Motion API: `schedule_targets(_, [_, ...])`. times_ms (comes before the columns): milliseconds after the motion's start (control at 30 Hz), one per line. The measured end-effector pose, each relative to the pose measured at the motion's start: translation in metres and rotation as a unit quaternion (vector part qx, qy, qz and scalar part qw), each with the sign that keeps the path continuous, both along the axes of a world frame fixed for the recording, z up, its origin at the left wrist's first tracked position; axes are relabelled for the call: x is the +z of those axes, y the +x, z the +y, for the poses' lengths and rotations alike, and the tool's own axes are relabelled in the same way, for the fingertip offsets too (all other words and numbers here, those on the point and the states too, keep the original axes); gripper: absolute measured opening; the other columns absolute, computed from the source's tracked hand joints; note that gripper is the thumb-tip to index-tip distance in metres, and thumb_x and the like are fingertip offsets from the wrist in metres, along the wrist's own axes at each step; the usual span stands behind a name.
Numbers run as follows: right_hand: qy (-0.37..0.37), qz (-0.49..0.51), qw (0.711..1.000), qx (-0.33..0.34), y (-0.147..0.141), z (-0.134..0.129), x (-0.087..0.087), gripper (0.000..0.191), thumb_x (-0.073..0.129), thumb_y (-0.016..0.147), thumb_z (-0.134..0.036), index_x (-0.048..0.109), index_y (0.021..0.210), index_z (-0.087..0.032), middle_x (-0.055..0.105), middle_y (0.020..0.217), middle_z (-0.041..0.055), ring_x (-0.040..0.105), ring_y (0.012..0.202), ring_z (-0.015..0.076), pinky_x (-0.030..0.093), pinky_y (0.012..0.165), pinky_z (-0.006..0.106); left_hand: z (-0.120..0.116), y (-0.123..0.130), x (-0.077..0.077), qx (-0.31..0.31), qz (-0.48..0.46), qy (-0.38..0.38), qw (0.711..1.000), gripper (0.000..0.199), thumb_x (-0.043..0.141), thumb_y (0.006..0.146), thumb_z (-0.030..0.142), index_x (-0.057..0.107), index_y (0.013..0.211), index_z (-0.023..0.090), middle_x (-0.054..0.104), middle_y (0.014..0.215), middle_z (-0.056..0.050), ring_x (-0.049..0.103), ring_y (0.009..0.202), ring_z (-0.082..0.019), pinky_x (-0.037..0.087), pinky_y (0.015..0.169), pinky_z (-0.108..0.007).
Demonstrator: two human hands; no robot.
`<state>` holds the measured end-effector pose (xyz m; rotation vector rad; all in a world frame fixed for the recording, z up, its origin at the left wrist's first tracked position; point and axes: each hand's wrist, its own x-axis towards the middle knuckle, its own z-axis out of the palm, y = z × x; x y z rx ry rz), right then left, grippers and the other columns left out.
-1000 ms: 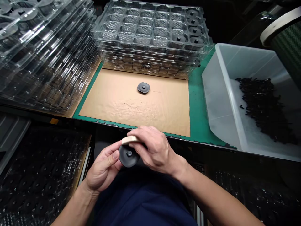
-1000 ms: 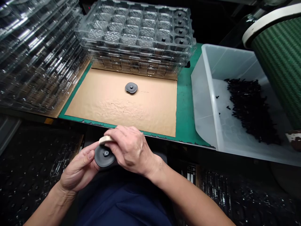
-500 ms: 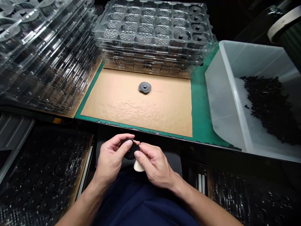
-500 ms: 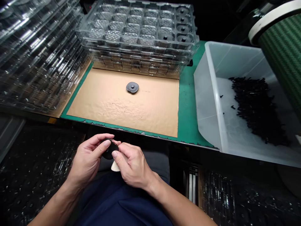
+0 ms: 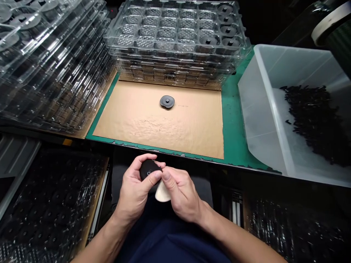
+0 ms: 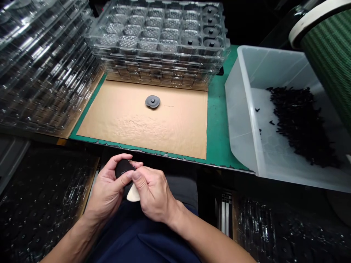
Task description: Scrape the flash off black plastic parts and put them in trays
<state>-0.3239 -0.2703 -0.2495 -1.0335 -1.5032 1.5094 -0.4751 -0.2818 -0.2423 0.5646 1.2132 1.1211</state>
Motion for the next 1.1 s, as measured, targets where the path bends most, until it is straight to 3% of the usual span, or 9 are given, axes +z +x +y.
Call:
schedule_targets(133, [0.016, -0.005, 1.0, 0.005, -0.003, -0.003, 0.0, 0.046, 0.047, 0.11, -0.041, 0.042, 0.069, -0.019, 0.043, 0.066, -0.0022, 0.038, 0.06, 0.0103, 0.032, 0.059, 0.027, 0.009, 0.005, -0.003, 0.056, -0.001, -0.046, 0.997, 0.036, 0.097, 0.07, 0.035, 0.072, 0.092, 0.02, 0.076, 0.082, -0.002, 0.071, 0.079, -0.016, 0.057, 0.076, -0.022])
schedule_targets(233, [-0.102, 0.041, 0.994, 0.011, -0.001, 0.001, -0.004, 0.05, 0.054, 0.106, -0.05, 0.044, 0.068, -0.019, 0.042, 0.063, -0.003, 0.035, 0.055, 0.0087, 0.029, 0.051, 0.024, 0.015, 0.004, -0.003, 0.064, -0.021, -0.094, 0.993, 0.037, 0.098, 0.068, 0.041, 0.074, 0.084, 0.018, 0.074, 0.077, -0.002, 0.067, 0.07, -0.014, 0.055, 0.065, -0.02])
schedule_targets(367, [-0.298, 0.145, 0.943, 0.003, 0.002, 0.009, -0.01, 0.051, 0.064, 0.095, -0.062, 0.055, 0.071, -0.018, 0.045, 0.055, -0.0042, 0.034, 0.043, 0.0081, 0.027, 0.039, 0.022, 0.015, -0.001, 0.001, 0.055, -0.021, -0.12, 0.991, 0.045, 0.096, 0.068, 0.044, 0.082, 0.1, 0.015, 0.077, 0.085, -0.007, 0.065, 0.072, -0.013, 0.052, 0.062, -0.017])
schedule_targets(467, [-0.331, 0.169, 0.928, -0.013, 0.005, 0.013, -0.013, 0.051, 0.068, 0.09, -0.063, 0.055, 0.07, -0.018, 0.046, 0.052, -0.0044, 0.034, 0.04, 0.0079, 0.029, 0.036, 0.021, 0.011, -0.003, 0.005, 0.029, -0.035, -0.129, 0.991, 0.053, 0.093, 0.072, 0.044, 0.08, 0.115, 0.015, 0.079, 0.096, -0.01, 0.069, 0.082, -0.016, 0.056, 0.069, -0.018])
schedule_targets(633, [-0.23, 0.089, 0.969, 0.001, 0.014, 0.021, -0.014, 0.055, 0.06, 0.096, -0.068, 0.059, 0.075, -0.017, 0.05, 0.057, -0.0024, 0.042, 0.048, 0.0091, 0.032, 0.044, 0.02, 0.01, -0.003, 0.007, 0.017, -0.037, -0.109, 0.993, 0.044, 0.088, 0.081, 0.044, 0.078, 0.114, 0.016, 0.076, 0.105, -0.01, 0.068, 0.086, -0.019, 0.059, 0.067, -0.024])
schedule_targets(767, [-0.021, -0.083, 0.996, -0.003, 0.019, 0.053, -0.011, 0.054, 0.038, 0.11, -0.057, 0.062, 0.082, -0.017, 0.056, 0.067, -0.0004, 0.05, 0.058, 0.0107, 0.039, 0.054, 0.021, 0.022, -0.01, 0.009, 0.051, -0.017, -0.105, 0.993, 0.045, 0.096, 0.071, 0.043, 0.077, 0.101, 0.015, 0.075, 0.099, -0.008, 0.067, 0.081, -0.018, 0.06, 0.063, -0.026])
schedule_targets(867, [0.113, -0.194, 0.972, -0.062, 0.012, 0.095, -0.01, 0.05, 0.027, 0.113, -0.041, 0.064, 0.091, -0.016, 0.064, 0.077, 0.0041, 0.059, 0.069, 0.0138, 0.045, 0.066, 0.024, 0.041, -0.024, 0.012, 0.105, 0.022, -0.09, 0.99, 0.057, 0.103, 0.057, 0.043, 0.076, 0.1, 0.016, 0.077, 0.098, -0.008, 0.07, 0.076, -0.02, 0.062, 0.061, -0.029])
schedule_targets(933, [0.17, -0.221, 0.958, -0.066, 0.001, 0.128, -0.01, 0.041, 0.035, 0.11, -0.034, 0.063, 0.087, -0.016, 0.068, 0.086, 0.0082, 0.064, 0.081, 0.0181, 0.047, 0.077, 0.029, 0.059, -0.033, 0.015, 0.13, 0.048, -0.069, 0.988, 0.062, 0.106, 0.048, 0.043, 0.075, 0.095, 0.015, 0.078, 0.092, -0.007, 0.071, 0.071, -0.022, 0.063, 0.058, -0.031])
schedule_targets(1100, [0.28, -0.269, 0.918, 0.079, -0.045, 0.199, -0.012, 0.017, 0.079, 0.081, -0.025, 0.065, 0.076, -0.017, 0.072, 0.082, 0.0044, 0.064, 0.075, 0.0201, 0.045, 0.064, 0.027, 0.112, -0.036, 0.034, 0.108, 0.093, 0.004, 0.99, 0.063, 0.106, 0.047, 0.045, 0.076, 0.093, 0.014, 0.079, 0.085, -0.008, 0.073, 0.065, -0.023, 0.065, 0.06, -0.031])
